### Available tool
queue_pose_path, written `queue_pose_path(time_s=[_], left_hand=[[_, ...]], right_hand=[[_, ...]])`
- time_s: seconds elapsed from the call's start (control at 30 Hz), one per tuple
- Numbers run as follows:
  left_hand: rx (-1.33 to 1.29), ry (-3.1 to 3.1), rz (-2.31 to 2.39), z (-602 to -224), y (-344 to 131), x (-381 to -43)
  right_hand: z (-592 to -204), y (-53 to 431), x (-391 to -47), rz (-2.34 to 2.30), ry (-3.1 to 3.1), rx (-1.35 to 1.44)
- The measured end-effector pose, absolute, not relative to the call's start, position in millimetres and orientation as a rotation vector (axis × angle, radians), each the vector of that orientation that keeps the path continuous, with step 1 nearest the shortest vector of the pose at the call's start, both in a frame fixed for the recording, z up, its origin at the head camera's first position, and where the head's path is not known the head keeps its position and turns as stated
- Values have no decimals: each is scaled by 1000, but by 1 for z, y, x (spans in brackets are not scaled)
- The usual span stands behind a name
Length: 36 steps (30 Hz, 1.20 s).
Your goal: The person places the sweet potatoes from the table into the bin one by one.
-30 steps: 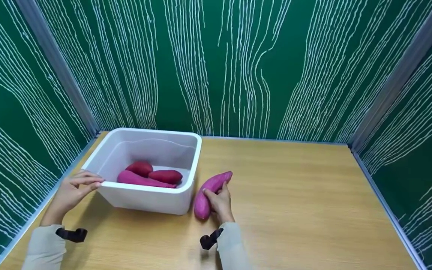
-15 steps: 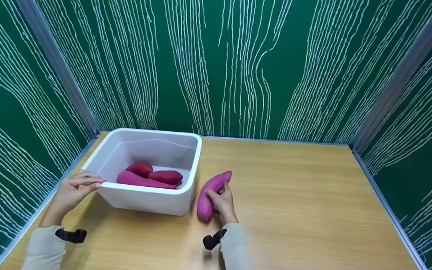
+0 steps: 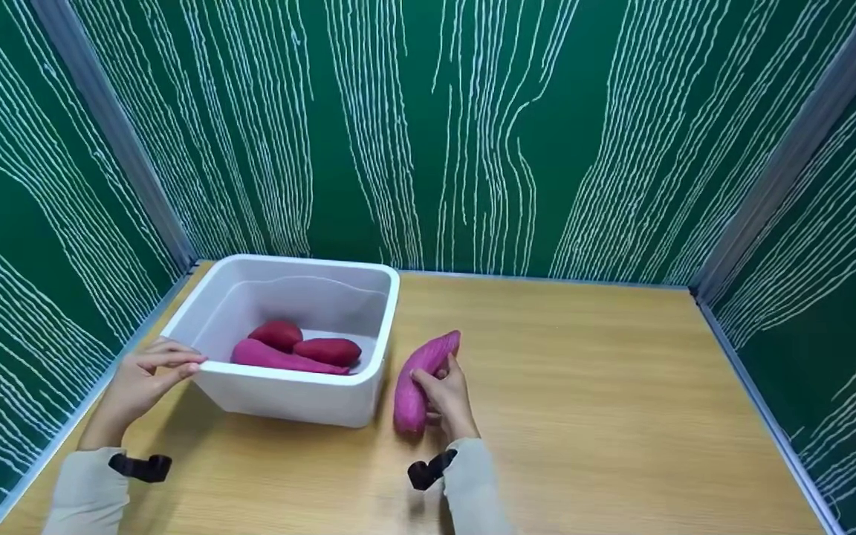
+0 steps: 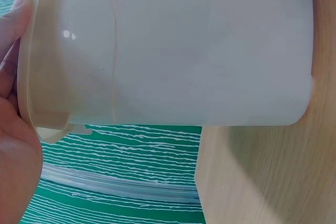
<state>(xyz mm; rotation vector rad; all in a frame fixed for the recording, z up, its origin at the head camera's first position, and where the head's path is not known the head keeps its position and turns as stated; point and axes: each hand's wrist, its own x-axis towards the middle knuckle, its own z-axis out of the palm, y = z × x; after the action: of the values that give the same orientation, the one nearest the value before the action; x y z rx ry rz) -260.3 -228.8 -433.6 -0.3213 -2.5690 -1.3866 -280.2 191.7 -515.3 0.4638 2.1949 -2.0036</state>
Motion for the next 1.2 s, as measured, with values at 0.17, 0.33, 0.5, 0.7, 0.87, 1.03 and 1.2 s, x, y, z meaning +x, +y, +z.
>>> queue_pose_path(time_s=[0.17, 0.33, 0.5, 0.7, 0.87, 1.03, 1.2], left_hand=[[-392, -2500, -1378, -435, -229, -261], [-418, -2475, -1379, -436, -229, -261], [-405, -2499, -1363, -435, -228, -261], [-375, -2527, -1376, -434, -229, -261], [-347, -2558, -1393, -432, -229, -260], [-373, -2533, -1370, -434, -228, -260], [-406, -2483, -1372, -435, -228, -261]], right_hand=[[-510, 194, -278, -2110, 2027, 441], [-501, 196, -278, -2097, 2063, 418], [-493, 200, -281, -1999, 2185, 408], [-482, 202, -281, -2003, 2171, 397], [-472, 203, -281, -1988, 2168, 393], [-464, 205, -282, -1970, 2177, 376], [-457, 206, -283, -1955, 2207, 363]])
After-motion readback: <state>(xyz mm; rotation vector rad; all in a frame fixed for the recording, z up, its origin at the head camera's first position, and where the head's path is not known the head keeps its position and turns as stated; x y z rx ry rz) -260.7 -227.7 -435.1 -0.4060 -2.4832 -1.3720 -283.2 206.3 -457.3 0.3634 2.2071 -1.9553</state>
